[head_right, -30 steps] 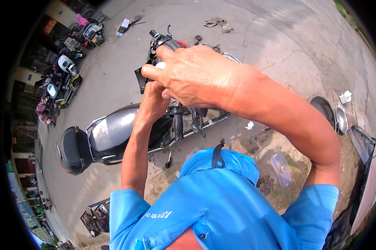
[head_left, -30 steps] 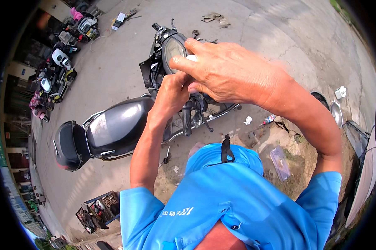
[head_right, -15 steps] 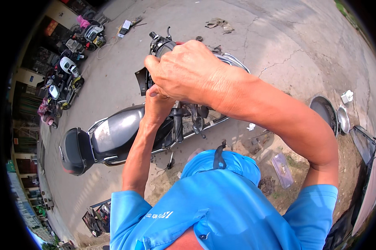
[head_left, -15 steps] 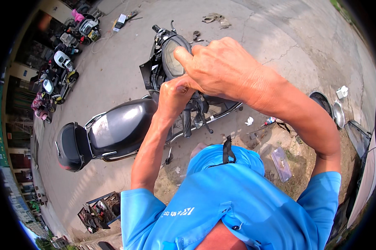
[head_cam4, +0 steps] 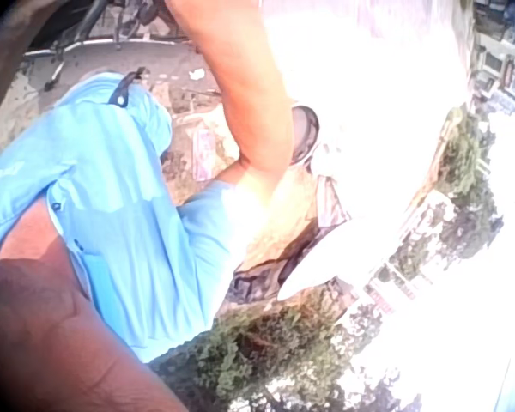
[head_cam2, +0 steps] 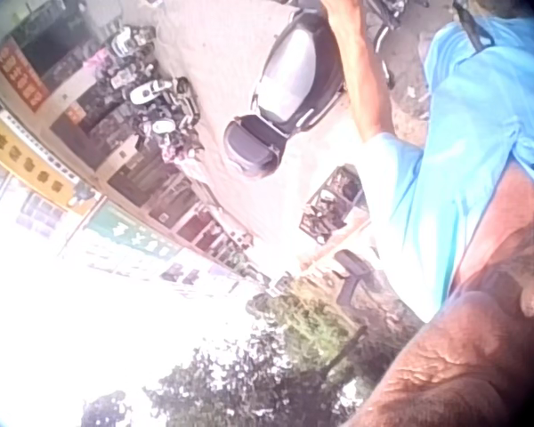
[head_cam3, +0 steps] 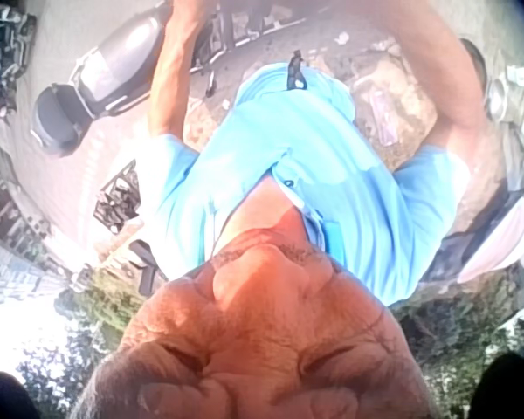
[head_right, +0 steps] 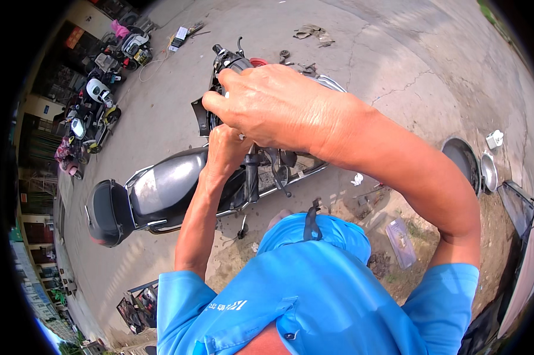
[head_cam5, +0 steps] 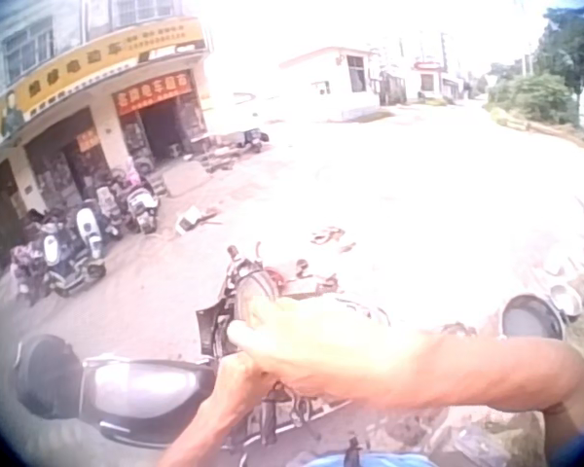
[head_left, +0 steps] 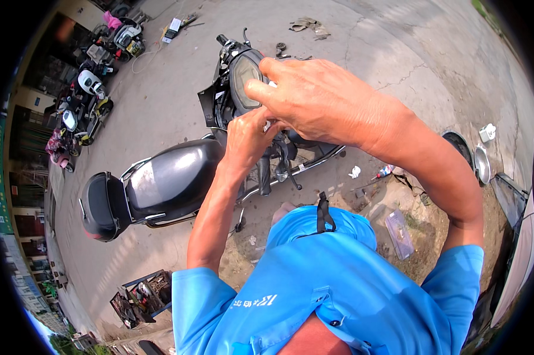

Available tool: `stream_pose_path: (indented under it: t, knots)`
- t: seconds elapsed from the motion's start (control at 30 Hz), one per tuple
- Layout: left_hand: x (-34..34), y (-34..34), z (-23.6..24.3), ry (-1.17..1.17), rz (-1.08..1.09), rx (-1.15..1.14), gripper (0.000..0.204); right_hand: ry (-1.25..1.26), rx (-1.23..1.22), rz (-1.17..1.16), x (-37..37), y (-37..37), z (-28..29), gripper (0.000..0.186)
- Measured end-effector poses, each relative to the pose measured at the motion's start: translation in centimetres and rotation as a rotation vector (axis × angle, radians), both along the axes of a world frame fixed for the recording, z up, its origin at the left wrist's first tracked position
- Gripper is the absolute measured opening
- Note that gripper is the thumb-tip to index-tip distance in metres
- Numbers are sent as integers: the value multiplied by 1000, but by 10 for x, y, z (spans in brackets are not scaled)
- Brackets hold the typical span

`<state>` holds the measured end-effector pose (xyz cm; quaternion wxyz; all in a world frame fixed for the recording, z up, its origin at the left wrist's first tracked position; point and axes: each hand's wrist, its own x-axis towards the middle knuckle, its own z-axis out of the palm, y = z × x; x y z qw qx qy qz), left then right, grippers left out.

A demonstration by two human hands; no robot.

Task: The person works on a motorcycle dashboard by removing screws and handling wires, then collects a liquid into a container and retrieves items from a tool tray.

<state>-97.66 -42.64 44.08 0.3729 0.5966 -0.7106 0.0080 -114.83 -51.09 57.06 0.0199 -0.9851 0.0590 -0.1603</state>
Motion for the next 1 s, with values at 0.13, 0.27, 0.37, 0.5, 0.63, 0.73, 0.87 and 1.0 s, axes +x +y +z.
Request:
stream_pose_path:
  t: [0.13,0.27,0.37,0.5,0.63,0.73,0.87,1.0]
  knots:
    - [6,3,-3,-2,10,140,19,-173,-120,246,-3,-4,-5,36]
    - [1,2,0,57,-4,89,19,-85,80,-78,0,12,0,35]
    - [0,-3,-6,22,22,47,16,-102,27,11,0,-1,-10,37]
    - [7,-3,-14,37,22,146,10,-196,22,279,-3,-7,-13,40]
    - [4,0,-8,71,-2,80,9,-206,88,-80,0,5,-12,38]
    - [-3,1,-3,0,52,46,10,-215,63,-46,0,-1,-17,33]
    - [-1,0,-5,53,1,63,15,-315,-40,337,-5,-18,-23,35]
    - [6,-1,-14,-64,13,126,19,-269,132,77,-13,1,-19,35]
